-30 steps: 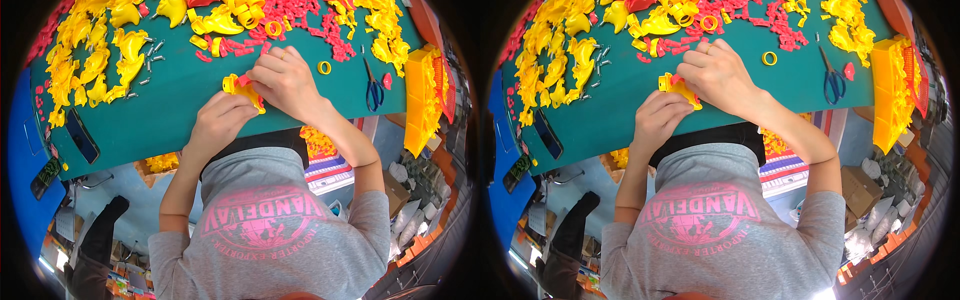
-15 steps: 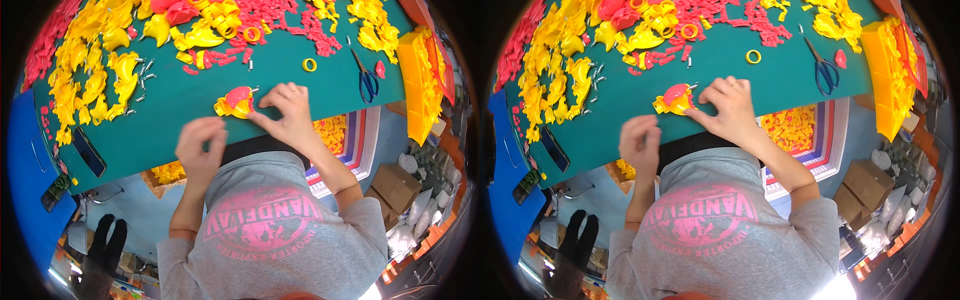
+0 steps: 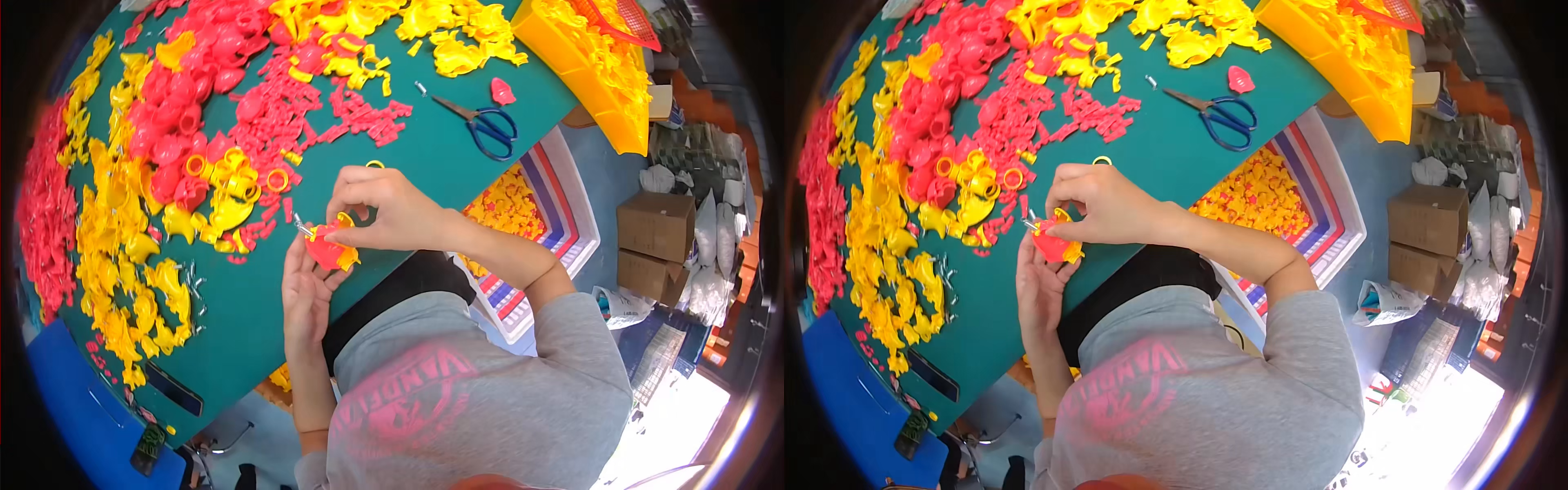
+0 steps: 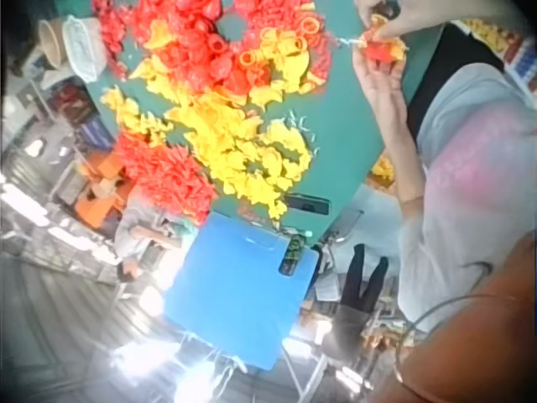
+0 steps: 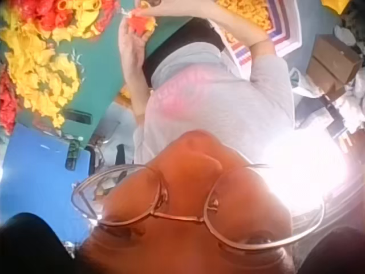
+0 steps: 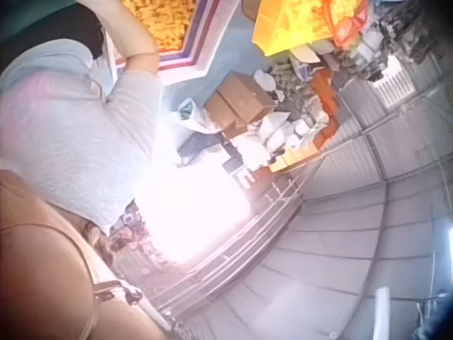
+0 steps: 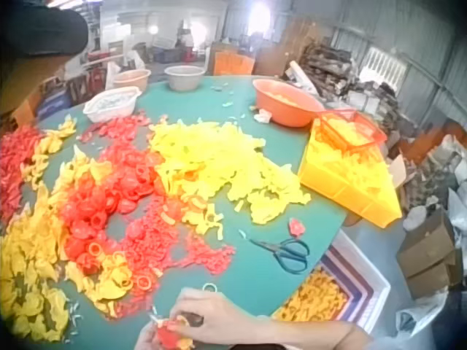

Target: Assembling small yellow and pink rubber components by hand at a workshop table.

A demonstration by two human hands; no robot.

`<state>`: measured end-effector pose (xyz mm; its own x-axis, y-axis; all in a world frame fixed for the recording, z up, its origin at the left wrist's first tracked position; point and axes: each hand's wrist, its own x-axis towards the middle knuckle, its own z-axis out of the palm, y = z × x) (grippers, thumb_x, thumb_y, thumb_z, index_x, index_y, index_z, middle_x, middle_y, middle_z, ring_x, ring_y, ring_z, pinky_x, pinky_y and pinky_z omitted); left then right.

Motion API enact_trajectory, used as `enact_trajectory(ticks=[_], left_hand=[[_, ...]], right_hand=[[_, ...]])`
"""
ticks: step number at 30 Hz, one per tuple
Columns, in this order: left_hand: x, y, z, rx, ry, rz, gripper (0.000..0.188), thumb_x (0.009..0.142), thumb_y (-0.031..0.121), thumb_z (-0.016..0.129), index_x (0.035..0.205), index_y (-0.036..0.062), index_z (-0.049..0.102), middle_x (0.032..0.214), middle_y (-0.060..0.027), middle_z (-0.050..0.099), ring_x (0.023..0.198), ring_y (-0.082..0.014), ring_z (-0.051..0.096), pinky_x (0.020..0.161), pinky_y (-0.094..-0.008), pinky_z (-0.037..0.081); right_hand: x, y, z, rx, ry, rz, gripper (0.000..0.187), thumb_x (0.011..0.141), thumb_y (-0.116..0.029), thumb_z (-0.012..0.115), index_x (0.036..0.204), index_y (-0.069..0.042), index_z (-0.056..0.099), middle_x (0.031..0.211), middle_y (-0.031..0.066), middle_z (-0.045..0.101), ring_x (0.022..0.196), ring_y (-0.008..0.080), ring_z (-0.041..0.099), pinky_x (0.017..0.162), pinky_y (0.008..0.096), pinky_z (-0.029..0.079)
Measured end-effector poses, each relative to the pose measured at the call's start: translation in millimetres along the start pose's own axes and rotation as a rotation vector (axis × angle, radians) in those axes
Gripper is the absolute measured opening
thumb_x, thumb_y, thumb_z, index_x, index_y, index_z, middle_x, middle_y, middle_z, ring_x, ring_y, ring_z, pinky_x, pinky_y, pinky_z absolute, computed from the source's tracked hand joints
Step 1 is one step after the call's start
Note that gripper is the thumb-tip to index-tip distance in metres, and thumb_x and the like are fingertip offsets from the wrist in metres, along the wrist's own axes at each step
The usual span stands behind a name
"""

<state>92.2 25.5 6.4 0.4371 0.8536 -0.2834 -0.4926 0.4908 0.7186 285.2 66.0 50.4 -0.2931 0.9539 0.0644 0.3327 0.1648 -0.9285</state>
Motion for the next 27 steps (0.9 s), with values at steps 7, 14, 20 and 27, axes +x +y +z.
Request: enact_trajectory(ticks=[7,14,20,27], left_hand=[[15,-14,-1,-0.149,-0.018,-0.011,0.064,0.084,0.035,0.058,0.131,0.0032,0.028,0.121,-0.0177,0.047,0.101,-0.0288,0.057,0.081,-0.0379,0.051],[8,-4,-19,-0.439,0.046,-0.064,0.062,0.086,0.038,0.054,0.132,0.0062,0.027,0.109,-0.0183,0.054,0.081,-0.0304,0.062,0.059,-0.0301,0.055],[-18,2,-41,-0.523,-0.096,0.088,0.048,0.089,0.037,0.049,0.125,0.0056,0.041,0.117,-0.0126,0.048,0.093,-0.0262,0.051,0.078,-0.0329,0.052],[-37,11,-57,-0.491,-0.075,0.165,0.062,0.076,0.032,0.07,0.126,0.0086,0.042,0.118,-0.007,0.045,0.094,-0.0217,0.046,0.081,-0.0296,0.048]], right_hand=[[11,16,-65,-0.11,0.275,0.01,0.02,0.071,-0.013,0.071,0.089,-0.006,0.064,0.084,0.0058,0.059,0.066,0.0137,0.055,0.063,0.0241,0.045],[31,114,-176,-1.093,0.795,-0.026,0.021,0.076,-0.021,0.066,0.089,-0.006,0.064,0.089,0.0114,0.06,0.081,0.0256,0.057,0.071,0.0315,0.046],[29,54,-102,-0.558,0.703,0.056,0.011,0.078,-0.011,0.065,0.086,-0.004,0.062,0.072,0.0043,0.06,0.052,0.0081,0.05,0.049,0.0209,0.04],[29,36,24,-0.32,0.268,-0.535,0.02,0.066,0.003,0.067,0.082,-0.006,0.058,0.095,0.0057,0.064,0.084,0.0229,0.059,0.071,0.0318,0.045]])
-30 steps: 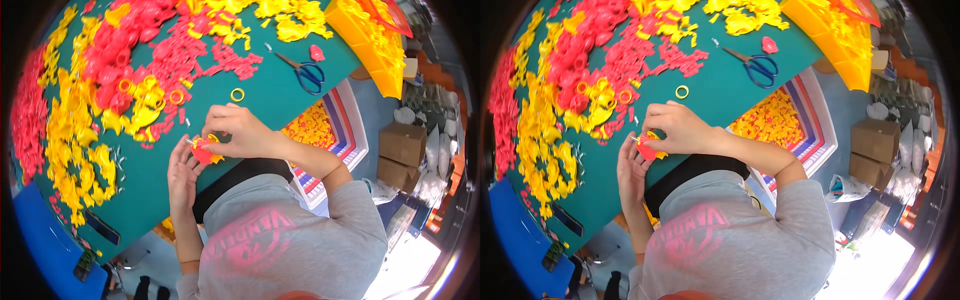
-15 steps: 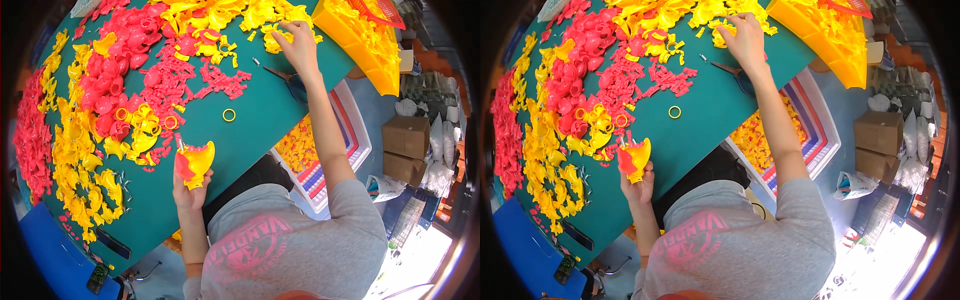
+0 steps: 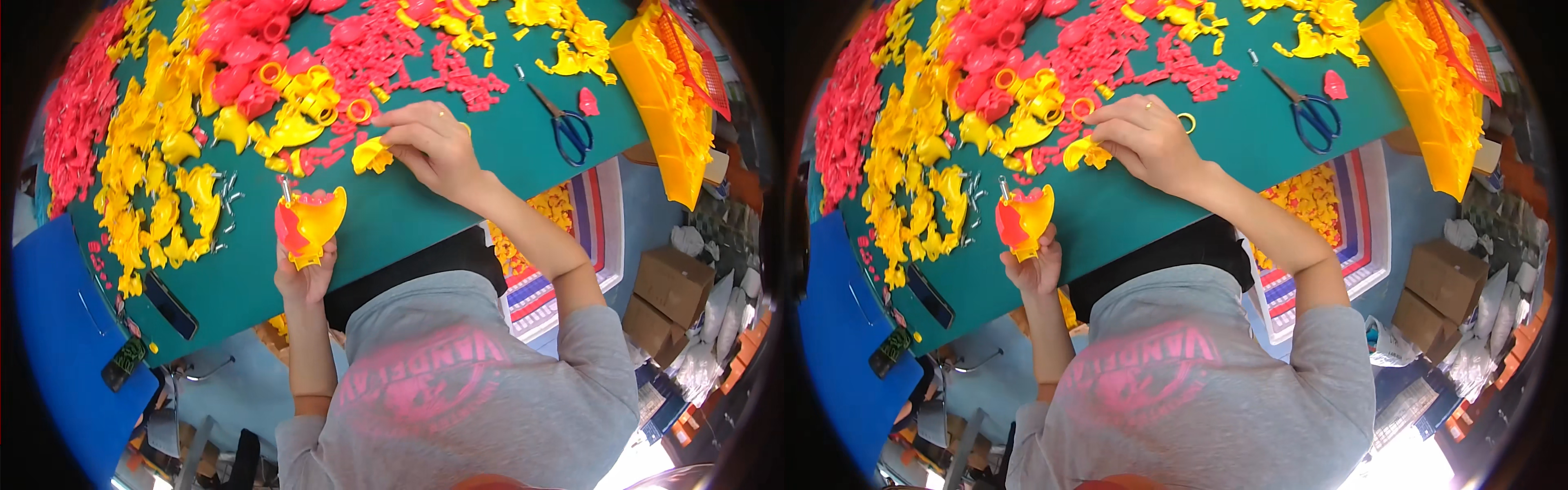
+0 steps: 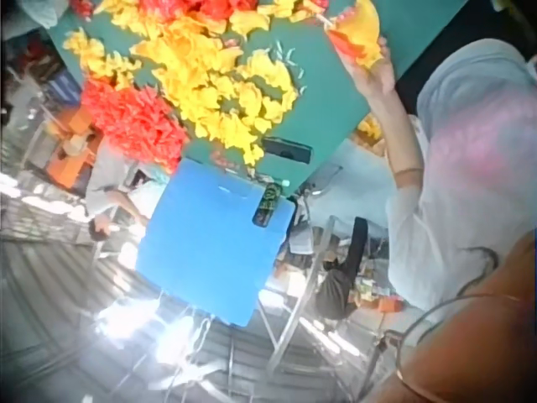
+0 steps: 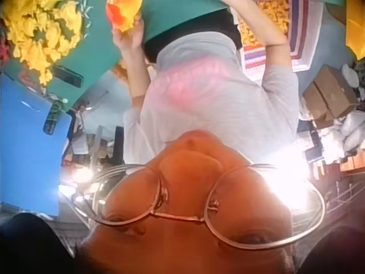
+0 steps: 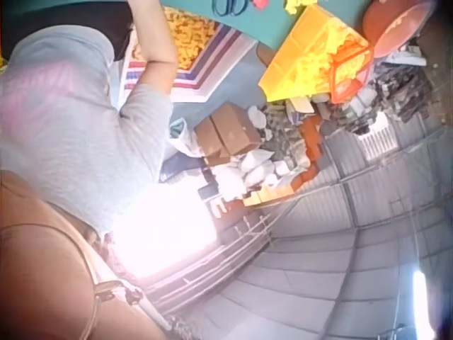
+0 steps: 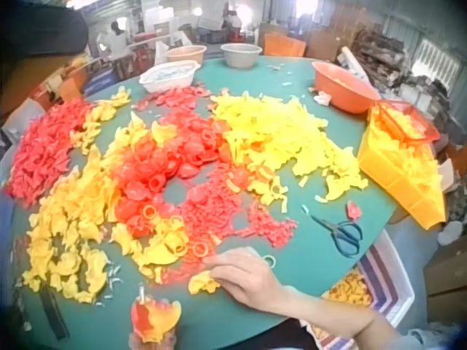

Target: Assembling small yellow and pink rubber components by hand at a workshop table.

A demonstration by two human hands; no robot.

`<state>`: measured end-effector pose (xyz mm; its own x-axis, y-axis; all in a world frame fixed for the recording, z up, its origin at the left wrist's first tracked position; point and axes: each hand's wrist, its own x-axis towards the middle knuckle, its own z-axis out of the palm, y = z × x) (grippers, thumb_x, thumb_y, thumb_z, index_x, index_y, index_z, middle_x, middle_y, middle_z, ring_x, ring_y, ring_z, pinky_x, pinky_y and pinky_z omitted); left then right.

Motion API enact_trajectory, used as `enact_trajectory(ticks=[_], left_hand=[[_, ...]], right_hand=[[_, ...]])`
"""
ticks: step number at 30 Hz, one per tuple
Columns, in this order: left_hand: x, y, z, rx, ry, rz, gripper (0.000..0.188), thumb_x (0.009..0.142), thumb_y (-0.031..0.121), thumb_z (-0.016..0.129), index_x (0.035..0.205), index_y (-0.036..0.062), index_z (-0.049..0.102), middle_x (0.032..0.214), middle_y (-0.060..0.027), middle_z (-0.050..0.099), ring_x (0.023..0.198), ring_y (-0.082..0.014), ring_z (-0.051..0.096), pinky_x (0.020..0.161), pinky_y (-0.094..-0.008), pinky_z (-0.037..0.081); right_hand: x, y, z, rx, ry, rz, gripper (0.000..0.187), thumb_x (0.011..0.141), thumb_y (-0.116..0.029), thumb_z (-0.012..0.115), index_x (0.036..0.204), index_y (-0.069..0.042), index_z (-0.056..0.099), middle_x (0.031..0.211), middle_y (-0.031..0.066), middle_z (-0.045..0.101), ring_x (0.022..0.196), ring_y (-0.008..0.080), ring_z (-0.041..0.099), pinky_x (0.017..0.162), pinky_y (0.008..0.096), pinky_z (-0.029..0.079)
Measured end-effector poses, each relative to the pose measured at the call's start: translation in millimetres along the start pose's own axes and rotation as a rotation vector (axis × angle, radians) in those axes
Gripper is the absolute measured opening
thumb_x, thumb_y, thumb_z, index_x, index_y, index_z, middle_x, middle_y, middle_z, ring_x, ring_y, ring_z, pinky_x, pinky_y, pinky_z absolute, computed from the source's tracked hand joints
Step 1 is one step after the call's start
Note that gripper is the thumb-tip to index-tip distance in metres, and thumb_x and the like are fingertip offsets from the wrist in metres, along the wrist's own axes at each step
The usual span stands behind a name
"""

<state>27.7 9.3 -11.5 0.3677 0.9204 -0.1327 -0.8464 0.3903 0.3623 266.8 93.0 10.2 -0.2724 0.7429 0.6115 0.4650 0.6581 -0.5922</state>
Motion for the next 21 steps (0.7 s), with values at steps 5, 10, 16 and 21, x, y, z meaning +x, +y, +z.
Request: enact_trajectory(ticks=[5,10,16,21], left_hand=[[-21,9,-8,0.049,0.042,0.064,0.064,0.074,0.034,0.071,0.126,0.0095,0.042,0.117,-0.0053,0.045,0.091,-0.0194,0.046,0.076,-0.0278,0.046],[-27,9,-18,0.025,0.061,0.093,0.074,0.072,0.034,0.073,0.13,0.0071,0.035,0.116,-0.0113,0.047,0.089,-0.0223,0.053,0.073,-0.0282,0.051],[-18,5,-2,0.037,0.111,0.134,0.077,0.071,0.028,0.074,0.132,0.0058,0.031,0.116,-0.017,0.05,0.083,-0.0249,0.061,0.067,-0.0297,0.055],[-17,3,11,0.084,0.134,0.105,0.071,0.074,0.015,0.068,0.133,0.005,0.03,0.122,-0.0174,0.046,0.084,-0.0261,0.061,0.066,-0.0314,0.055]], right_hand=[[-24,-12,-19,0.063,-0.311,-0.069,0.019,0.066,-0.001,0.068,0.081,-0.009,0.058,0.103,0.0046,0.063,0.1,0.0246,0.055,0.082,0.038,0.04],[-56,-24,-49,-0.01,-0.43,0.001,0.023,0.064,-0.001,0.069,0.083,-0.011,0.059,0.109,0.0023,0.062,0.108,0.026,0.052,0.09,0.0437,0.036],[-57,-39,-53,-0.021,-0.497,0.087,0.037,0.066,-0.006,0.07,0.101,-0.012,0.06,0.117,0.0059,0.057,0.114,0.0265,0.048,0.099,0.0446,0.031],[-40,-39,-46,-0.036,-0.813,0.129,0.066,0.064,-0.017,0.074,0.124,-0.011,0.048,0.132,0.008,0.043,0.119,0.0263,0.043,0.103,0.0453,0.027]])
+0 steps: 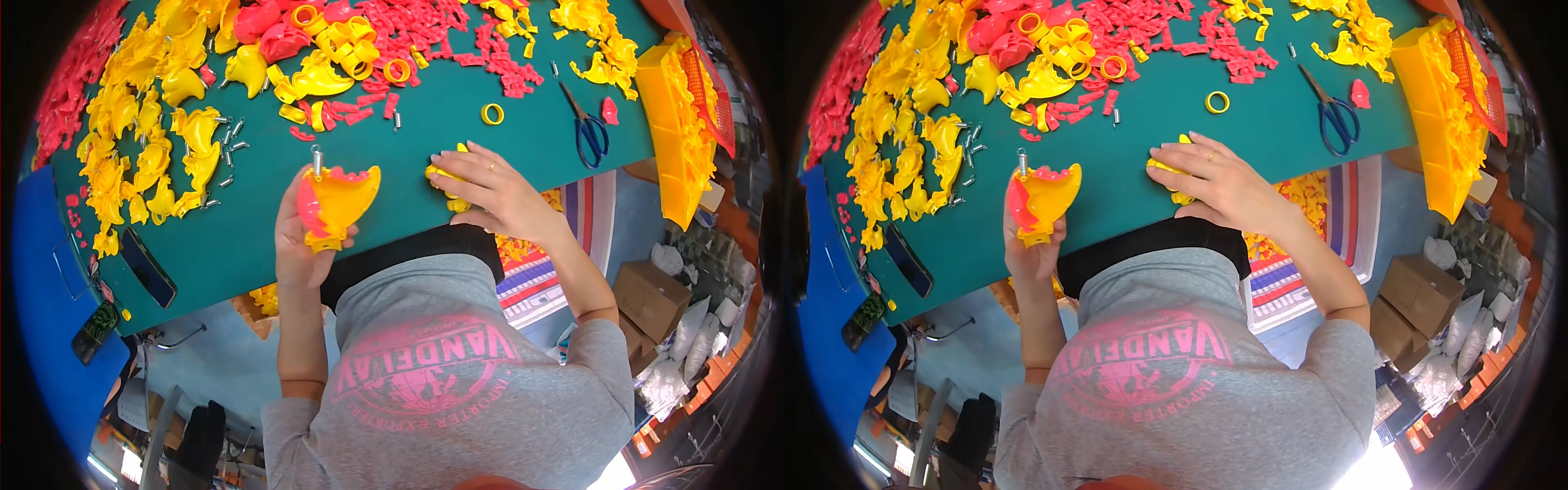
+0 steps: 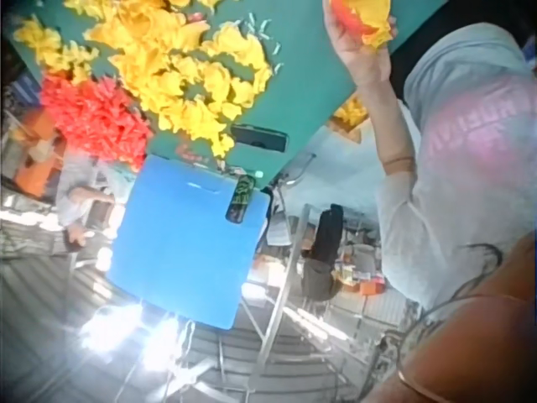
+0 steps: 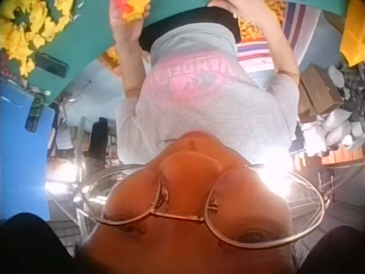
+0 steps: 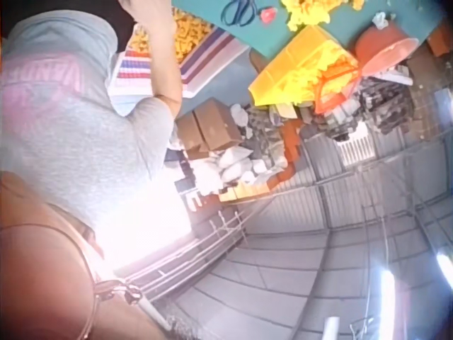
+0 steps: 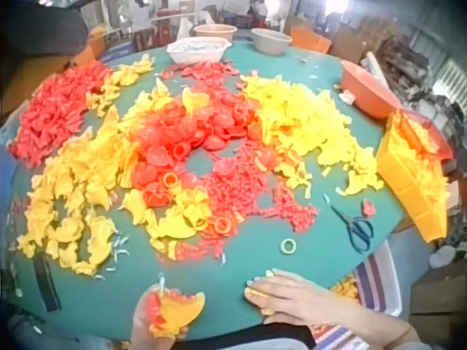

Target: Assembling small yellow and pink rubber components by hand at a workshop table.

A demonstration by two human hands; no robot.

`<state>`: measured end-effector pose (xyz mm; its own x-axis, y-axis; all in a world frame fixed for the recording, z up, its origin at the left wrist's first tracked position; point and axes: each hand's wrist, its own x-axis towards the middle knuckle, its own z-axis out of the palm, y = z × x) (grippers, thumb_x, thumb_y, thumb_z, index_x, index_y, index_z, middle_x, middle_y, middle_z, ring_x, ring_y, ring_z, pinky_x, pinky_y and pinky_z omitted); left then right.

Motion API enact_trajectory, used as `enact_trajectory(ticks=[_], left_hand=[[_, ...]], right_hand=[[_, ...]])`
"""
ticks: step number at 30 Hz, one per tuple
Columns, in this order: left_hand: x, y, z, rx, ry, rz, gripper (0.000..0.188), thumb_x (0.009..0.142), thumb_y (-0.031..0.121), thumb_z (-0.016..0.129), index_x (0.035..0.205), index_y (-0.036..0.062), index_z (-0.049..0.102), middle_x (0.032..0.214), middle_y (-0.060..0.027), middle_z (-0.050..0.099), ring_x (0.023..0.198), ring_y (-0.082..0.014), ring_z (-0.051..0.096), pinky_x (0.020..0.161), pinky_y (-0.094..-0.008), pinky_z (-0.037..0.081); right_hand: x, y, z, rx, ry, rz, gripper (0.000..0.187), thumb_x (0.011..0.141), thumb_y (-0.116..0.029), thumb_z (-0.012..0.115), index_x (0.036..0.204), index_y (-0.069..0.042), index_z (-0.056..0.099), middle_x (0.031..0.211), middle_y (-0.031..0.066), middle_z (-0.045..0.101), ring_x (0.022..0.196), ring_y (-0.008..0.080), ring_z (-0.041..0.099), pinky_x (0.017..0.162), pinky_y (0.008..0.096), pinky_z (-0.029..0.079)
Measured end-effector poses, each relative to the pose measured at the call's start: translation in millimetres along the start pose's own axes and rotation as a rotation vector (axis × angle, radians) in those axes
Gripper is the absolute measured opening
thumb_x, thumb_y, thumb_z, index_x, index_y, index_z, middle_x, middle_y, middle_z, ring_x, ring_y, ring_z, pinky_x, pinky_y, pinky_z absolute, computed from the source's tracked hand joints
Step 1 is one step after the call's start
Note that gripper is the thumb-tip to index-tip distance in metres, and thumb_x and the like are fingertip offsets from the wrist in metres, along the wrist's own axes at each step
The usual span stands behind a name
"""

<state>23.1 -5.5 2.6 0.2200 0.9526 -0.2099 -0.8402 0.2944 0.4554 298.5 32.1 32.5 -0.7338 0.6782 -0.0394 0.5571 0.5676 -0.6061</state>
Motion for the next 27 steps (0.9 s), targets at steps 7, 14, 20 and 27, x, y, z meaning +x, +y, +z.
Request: enact_trajectory(ticks=[7,14,20,27], left_hand=[[6,-21,29,0.483,-0.08,0.157,0.079,0.066,0.005,0.076,0.129,-0.0043,0.03,0.125,-0.0163,0.045,0.113,-0.0286,0.049,0.088,-0.0404,0.049],[9,-23,38,0.583,-0.156,0.188,0.071,0.066,-0.003,0.073,0.128,-0.0015,0.037,0.133,-0.0157,0.037,0.113,-0.0229,0.049,0.091,-0.0347,0.046],[10,-24,37,0.685,-0.169,0.199,0.069,0.066,-0.003,0.073,0.127,-0.0013,0.04,0.133,-0.0167,0.035,0.115,-0.0242,0.046,0.089,-0.0339,0.047],[11,-32,38,0.708,-0.172,0.295,0.071,0.065,-0.002,0.074,0.127,-0.0005,0.04,0.132,-0.0175,0.036,0.114,-0.0254,0.047,0.087,-0.0342,0.05]], right_hand=[[26,-28,3,0.604,0.442,-0.087,0.075,0.055,-0.028,0.081,0.119,-0.001,0.052,0.12,0.0209,0.052,0.11,0.0334,0.051,0.092,0.0409,0.041],[33,-30,11,0.584,0.497,-0.144,0.08,0.052,-0.029,0.083,0.119,0.001,0.052,0.12,0.0222,0.051,0.112,0.0348,0.049,0.093,0.0418,0.039],[32,-28,12,0.619,0.479,-0.109,0.077,0.053,-0.028,0.083,0.118,0.0,0.053,0.12,0.0222,0.051,0.114,0.0345,0.048,0.094,0.0421,0.039],[35,-26,21,0.634,0.478,-0.112,0.074,0.056,-0.028,0.082,0.118,-0.001,0.053,0.122,0.0238,0.049,0.116,0.0352,0.046,0.096,0.0428,0.038]])
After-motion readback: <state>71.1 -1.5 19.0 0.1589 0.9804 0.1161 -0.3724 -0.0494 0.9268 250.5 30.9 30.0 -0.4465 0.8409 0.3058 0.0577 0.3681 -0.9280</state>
